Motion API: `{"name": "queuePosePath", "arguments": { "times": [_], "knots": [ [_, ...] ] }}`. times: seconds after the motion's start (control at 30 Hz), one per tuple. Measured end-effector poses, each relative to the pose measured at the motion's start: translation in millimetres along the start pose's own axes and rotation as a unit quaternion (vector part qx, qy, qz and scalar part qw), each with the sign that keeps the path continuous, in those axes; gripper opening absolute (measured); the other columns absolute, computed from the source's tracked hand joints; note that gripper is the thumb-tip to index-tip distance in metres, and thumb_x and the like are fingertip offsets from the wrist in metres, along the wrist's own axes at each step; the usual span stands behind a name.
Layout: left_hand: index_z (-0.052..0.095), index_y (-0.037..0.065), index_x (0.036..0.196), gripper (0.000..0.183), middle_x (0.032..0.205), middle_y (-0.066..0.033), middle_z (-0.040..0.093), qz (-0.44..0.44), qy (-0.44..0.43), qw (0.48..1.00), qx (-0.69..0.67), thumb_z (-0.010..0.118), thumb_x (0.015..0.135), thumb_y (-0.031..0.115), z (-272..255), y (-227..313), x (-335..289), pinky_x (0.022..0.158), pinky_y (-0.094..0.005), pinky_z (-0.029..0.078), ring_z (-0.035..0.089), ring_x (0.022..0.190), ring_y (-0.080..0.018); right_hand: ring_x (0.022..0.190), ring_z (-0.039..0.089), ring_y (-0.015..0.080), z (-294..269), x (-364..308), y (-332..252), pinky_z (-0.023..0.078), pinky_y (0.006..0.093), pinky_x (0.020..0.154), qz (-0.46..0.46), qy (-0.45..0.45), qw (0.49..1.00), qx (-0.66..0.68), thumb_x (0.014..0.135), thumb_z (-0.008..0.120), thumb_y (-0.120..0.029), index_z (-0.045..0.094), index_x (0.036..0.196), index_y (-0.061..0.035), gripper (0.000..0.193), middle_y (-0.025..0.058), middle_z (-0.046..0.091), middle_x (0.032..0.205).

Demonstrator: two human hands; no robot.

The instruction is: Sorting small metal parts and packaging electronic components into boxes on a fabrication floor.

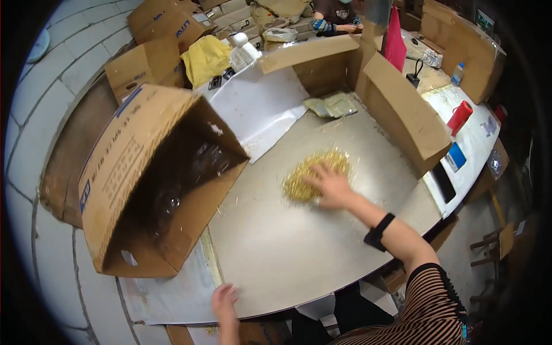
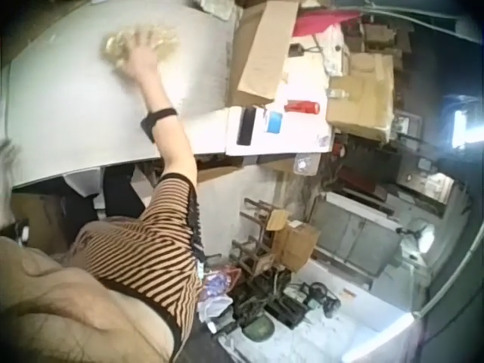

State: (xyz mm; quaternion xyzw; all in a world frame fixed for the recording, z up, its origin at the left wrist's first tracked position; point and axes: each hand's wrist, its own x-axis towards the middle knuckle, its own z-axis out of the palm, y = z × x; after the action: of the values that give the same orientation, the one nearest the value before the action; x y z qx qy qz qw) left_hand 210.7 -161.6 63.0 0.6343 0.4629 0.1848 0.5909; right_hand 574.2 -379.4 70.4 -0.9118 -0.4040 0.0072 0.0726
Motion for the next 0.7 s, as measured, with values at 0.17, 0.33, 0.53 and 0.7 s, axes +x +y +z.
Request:
{"name": "queuePosePath", "arguments": {
  "times": [0.17, 0.33, 0.53, 0.7],
  "knots": [
    [0.036, 0.001, 0.129, 0.062, 0.134, -0.0168, 0.035, 0.181, -0.143, 0.954, 0.191, 0.065, 0.074, 0.008, 146, 39, 24, 0.097, -0.0375, 0.037, 0.035, 0.125, -0.0296, 0.120, 0.042, 0.0320, -41, 0, 30, 0.041, 0.0404, 0.095, -0.127, -0.061, 0.937, 0.320, 0.070, 0.063, -0.016, 0.054, 0.118, -0.0140, 0.049, 0.0127, 0.041, 0.133],
    [0.034, 0.000, 0.129, 0.075, 0.138, -0.0179, 0.029, 0.318, -0.204, 0.863, 0.335, 0.074, 0.066, 0.012, 220, 94, 20, 0.103, -0.0413, 0.028, 0.031, 0.126, -0.0360, 0.116, 0.045, 0.0318, -45, 81, 109, 0.039, 0.0391, 0.096, 0.157, 0.136, 0.936, 0.285, 0.069, 0.067, -0.012, 0.057, 0.107, -0.0075, 0.040, 0.0134, 0.047, 0.126],
    [0.052, -0.001, 0.104, 0.048, 0.121, -0.0143, 0.046, 0.298, -0.146, 0.853, 0.402, 0.076, 0.064, 0.014, 243, 99, 14, 0.088, -0.0393, 0.042, 0.047, 0.110, -0.0347, 0.114, 0.043, 0.0316, 35, 169, 192, 0.038, 0.0423, 0.093, 0.193, 0.213, 0.956, 0.062, 0.071, 0.061, -0.007, 0.057, 0.104, -0.0088, 0.034, 0.0105, 0.050, 0.120],
    [0.055, 0.000, 0.090, 0.037, 0.096, -0.0121, 0.056, 0.261, -0.123, 0.903, 0.319, 0.076, 0.063, 0.013, 242, 111, 18, 0.078, -0.0349, 0.045, 0.055, 0.090, -0.0289, 0.086, 0.057, 0.0358, -10, 121, 177, 0.045, 0.0409, 0.073, 0.247, 0.242, 0.909, 0.231, 0.075, 0.050, -0.003, 0.059, 0.092, -0.0025, 0.019, 0.0174, 0.060, 0.093]
  ]
}}
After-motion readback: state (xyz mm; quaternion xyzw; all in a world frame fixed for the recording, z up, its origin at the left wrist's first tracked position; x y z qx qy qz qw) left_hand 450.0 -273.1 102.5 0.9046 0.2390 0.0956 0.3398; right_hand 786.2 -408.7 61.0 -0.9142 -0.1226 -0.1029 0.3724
